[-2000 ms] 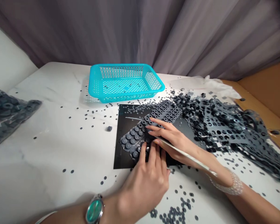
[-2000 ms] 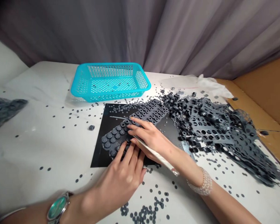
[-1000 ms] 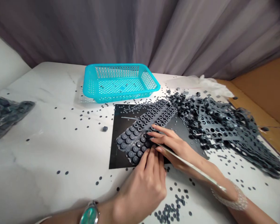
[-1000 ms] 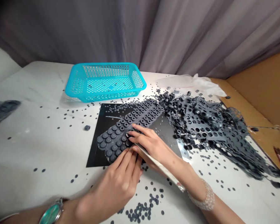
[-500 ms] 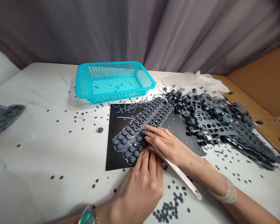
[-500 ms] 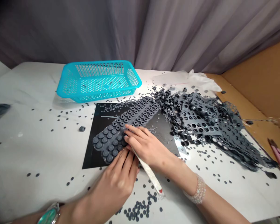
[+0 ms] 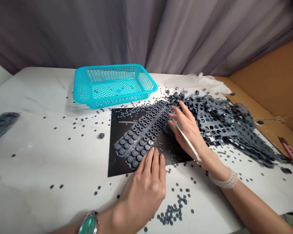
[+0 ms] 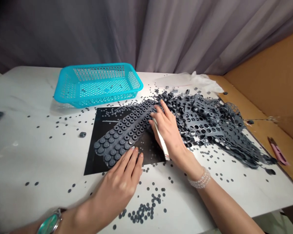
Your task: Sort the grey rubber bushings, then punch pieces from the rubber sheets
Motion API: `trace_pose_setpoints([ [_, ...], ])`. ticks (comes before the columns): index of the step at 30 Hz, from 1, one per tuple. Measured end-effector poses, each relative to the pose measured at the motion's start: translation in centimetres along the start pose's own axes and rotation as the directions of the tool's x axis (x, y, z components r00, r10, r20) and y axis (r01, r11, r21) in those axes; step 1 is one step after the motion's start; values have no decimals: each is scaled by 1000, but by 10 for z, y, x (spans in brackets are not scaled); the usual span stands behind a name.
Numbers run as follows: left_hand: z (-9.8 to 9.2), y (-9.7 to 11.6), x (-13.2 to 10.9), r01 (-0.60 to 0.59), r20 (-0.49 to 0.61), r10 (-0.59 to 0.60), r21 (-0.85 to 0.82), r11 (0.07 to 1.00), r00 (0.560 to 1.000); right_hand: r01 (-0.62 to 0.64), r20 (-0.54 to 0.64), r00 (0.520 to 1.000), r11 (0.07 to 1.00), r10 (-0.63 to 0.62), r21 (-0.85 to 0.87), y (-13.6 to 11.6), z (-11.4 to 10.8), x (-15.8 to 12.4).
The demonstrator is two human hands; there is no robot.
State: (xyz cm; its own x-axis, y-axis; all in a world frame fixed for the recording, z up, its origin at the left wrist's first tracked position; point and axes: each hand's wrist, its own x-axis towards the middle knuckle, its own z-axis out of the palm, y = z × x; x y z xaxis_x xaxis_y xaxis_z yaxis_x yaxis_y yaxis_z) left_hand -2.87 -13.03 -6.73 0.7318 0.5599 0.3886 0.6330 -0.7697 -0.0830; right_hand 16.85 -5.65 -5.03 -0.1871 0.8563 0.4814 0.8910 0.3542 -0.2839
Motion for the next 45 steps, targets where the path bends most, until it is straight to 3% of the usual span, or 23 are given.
trace_pose_setpoints([
  [3,-2,-1,-2,-58,5,57,15,998,998,48,121,991,992,-63,119,-4,-13,-6],
  [7,-3,-2,-1,-62,-21,62,30,998,998,173,317,907,930,-279,324,-22,-28,-11],
  [11,1,-2,-1,-27,-45,27,-3,1000,999,225,378,853,907,-360,356,-30,-31,-12],
  [18,2,-2,-3,-29,-15,29,-26,999,999,298,408,819,907,-403,298,-28,-24,-14],
  [25,-2,-2,1,-22,-23,22,-5,1000,999,373,337,839,903,-427,215,-36,-12,-20],
  [29,-4,-2,2,-11,-13,11,-11,1000,1000,350,263,882,917,-391,190,-40,-7,-22],
  [31,-3,-3,3,-7,-26,7,-19,1000,1000,299,201,922,938,-332,178,-37,-6,-22],
  [33,-2,-3,2,3,-23,-3,-21,1000,1000,174,115,975,974,-191,143,-32,-6,-21],
  [36,-1,-3,1,-3,2,3,-10,1000,1000,20,35,999,992,-25,121,-24,-9,-19],
  [41,-7,-6,-1,-79,-46,80,33,996,996,141,203,959,954,-197,264,-29,-14,-21],
  [45,-12,-26,9,-103,-114,114,98,990,987,107,265,943,937,-202,332,-35,-18,-21],
])
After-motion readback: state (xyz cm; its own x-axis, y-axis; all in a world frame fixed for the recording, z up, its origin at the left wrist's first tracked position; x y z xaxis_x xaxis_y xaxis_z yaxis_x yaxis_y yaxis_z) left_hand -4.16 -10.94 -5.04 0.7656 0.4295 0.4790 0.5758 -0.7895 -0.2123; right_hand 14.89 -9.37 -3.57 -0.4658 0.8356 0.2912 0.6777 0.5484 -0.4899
